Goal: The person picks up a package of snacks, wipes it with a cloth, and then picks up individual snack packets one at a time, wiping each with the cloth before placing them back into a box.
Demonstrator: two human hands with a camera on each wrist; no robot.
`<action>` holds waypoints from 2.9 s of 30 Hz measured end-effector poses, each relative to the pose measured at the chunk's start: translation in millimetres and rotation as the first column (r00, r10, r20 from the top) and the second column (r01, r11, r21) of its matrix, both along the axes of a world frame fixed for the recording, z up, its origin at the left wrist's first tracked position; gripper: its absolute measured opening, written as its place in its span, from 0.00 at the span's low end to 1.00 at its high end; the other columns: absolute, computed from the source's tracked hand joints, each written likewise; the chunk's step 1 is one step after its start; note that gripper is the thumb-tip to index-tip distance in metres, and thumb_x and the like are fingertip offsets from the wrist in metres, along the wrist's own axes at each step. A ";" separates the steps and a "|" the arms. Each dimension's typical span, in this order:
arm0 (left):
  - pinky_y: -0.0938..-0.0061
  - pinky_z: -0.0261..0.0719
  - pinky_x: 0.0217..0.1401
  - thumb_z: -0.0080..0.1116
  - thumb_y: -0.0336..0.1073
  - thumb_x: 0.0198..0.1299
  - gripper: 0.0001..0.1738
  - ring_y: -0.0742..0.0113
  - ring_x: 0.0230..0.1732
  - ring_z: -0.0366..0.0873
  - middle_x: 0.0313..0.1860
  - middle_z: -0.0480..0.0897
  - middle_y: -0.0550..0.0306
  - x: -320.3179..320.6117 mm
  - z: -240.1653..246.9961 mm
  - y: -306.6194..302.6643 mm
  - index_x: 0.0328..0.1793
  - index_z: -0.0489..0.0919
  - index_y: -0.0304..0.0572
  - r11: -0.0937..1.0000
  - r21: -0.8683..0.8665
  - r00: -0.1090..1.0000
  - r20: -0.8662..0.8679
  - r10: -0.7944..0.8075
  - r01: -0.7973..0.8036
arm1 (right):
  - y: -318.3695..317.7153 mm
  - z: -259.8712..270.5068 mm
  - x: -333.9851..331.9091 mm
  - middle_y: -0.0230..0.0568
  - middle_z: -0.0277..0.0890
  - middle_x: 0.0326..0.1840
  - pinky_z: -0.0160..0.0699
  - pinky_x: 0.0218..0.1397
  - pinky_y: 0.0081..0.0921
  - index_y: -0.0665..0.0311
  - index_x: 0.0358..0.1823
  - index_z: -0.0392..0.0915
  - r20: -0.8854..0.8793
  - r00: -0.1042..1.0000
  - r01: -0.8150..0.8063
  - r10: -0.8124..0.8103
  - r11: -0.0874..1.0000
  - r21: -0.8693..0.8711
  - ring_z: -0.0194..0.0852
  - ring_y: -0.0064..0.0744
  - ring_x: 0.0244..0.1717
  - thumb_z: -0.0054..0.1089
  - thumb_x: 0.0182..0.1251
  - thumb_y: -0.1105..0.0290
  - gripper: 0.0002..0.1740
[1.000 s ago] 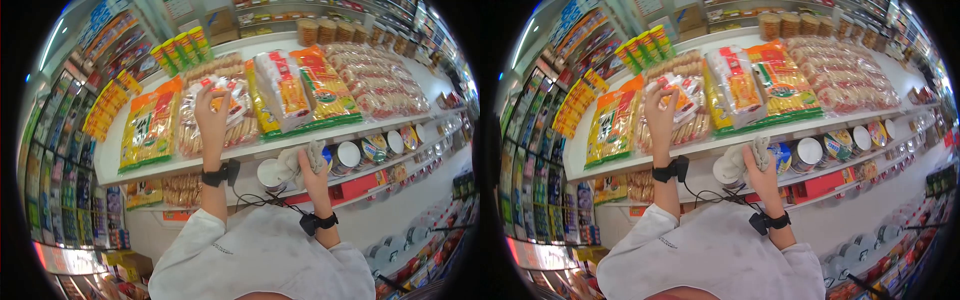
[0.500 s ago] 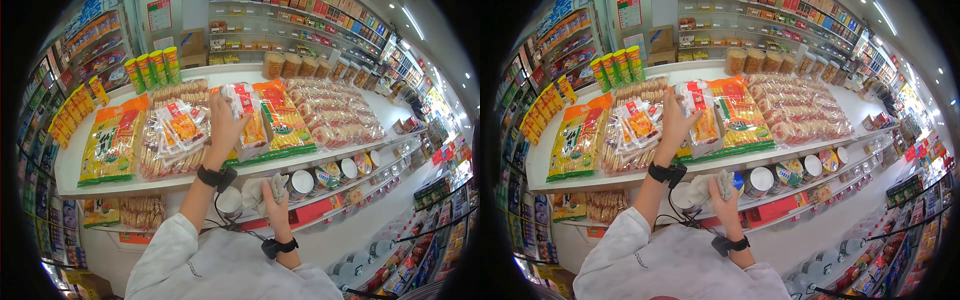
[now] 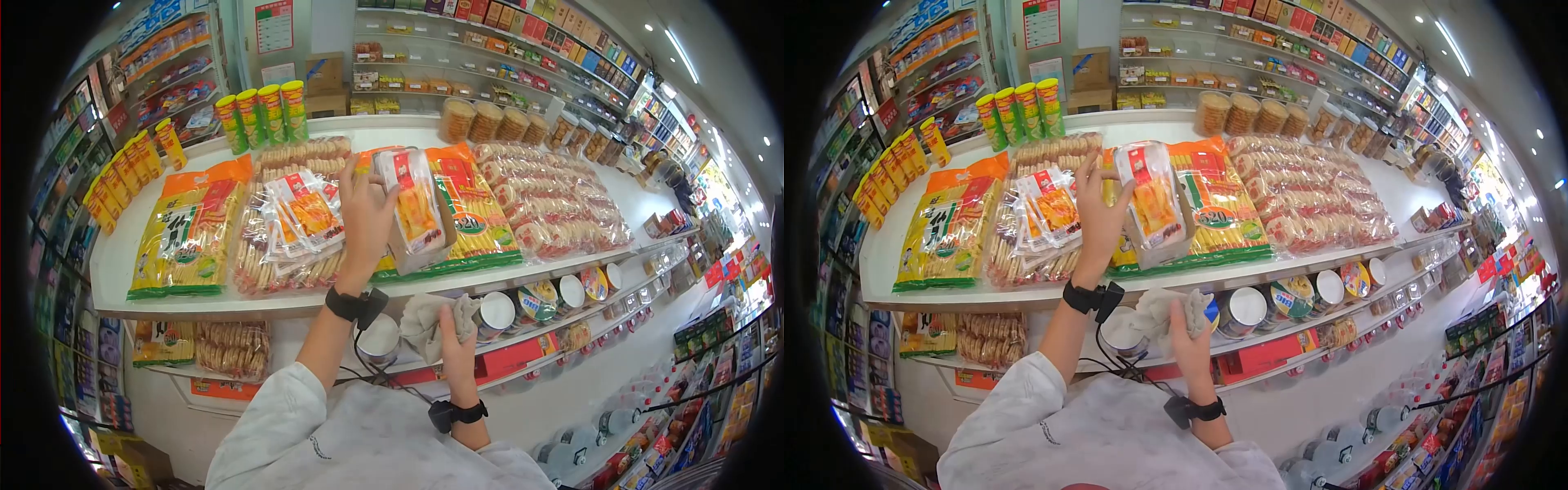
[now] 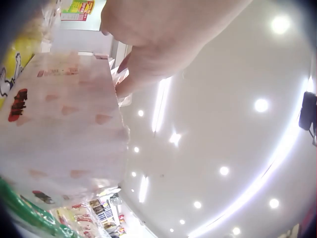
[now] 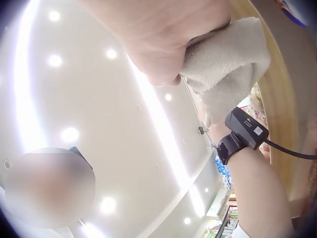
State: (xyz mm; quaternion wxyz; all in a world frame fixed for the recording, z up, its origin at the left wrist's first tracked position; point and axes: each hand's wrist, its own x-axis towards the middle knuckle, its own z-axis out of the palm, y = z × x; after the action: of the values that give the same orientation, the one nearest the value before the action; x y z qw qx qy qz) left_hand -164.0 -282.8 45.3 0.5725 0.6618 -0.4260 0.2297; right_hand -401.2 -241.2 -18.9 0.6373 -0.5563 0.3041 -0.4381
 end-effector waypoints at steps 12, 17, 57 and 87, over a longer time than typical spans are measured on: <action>0.83 0.78 0.45 0.54 0.33 0.74 0.13 0.78 0.44 0.82 0.48 0.86 0.52 -47.9 25.8 70.9 0.58 0.70 0.35 0.770 -0.426 0.447 -0.636 -0.629 0.475 | -14.9 15.9 -0.1 0.43 0.62 0.76 0.58 0.78 0.41 0.63 0.77 0.56 0.470 0.882 -0.045 -0.025 0.989 0.139 0.60 0.41 0.76 0.39 0.82 0.51 0.32; 0.79 0.78 0.53 0.54 0.35 0.74 0.19 0.75 0.51 0.79 0.56 0.82 0.54 -64.0 1.4 85.6 0.66 0.70 0.35 0.679 -0.459 0.352 -0.610 -0.710 0.573 | 8.1 6.5 21.0 0.38 0.77 0.57 0.77 0.54 0.24 0.68 0.64 0.73 0.048 0.989 -0.135 0.143 0.982 -0.133 0.76 0.24 0.53 0.54 0.78 0.67 0.19; 0.50 0.62 0.75 0.72 0.30 0.49 0.28 0.41 0.74 0.66 0.71 0.74 0.42 -111.3 9.9 127.2 0.61 0.84 0.42 0.852 0.231 0.861 0.094 -0.500 0.470 | 12.1 15.1 27.4 0.46 0.59 0.78 0.61 0.78 0.44 0.59 0.80 0.52 0.911 0.373 -0.592 0.175 0.801 0.089 0.62 0.44 0.75 0.25 0.80 0.39 0.39; 0.64 0.70 0.71 0.63 0.31 0.65 0.28 0.54 0.69 0.73 0.69 0.74 0.45 -63.8 -64.6 193.5 0.71 0.71 0.33 0.861 -0.275 0.445 -0.765 -0.466 0.428 | 110.9 -0.6 47.7 0.37 0.75 0.64 0.73 0.68 0.35 0.62 0.66 0.72 0.087 0.925 -0.362 0.370 0.786 0.500 0.74 0.30 0.65 0.52 0.77 0.53 0.26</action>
State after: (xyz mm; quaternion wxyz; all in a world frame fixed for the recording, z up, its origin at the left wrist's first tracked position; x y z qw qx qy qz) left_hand -227.8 -89.3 -19.3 0.7551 0.5433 -0.2699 -0.2487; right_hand -353.5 -130.3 -19.5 0.8312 -0.4204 0.3000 -0.2061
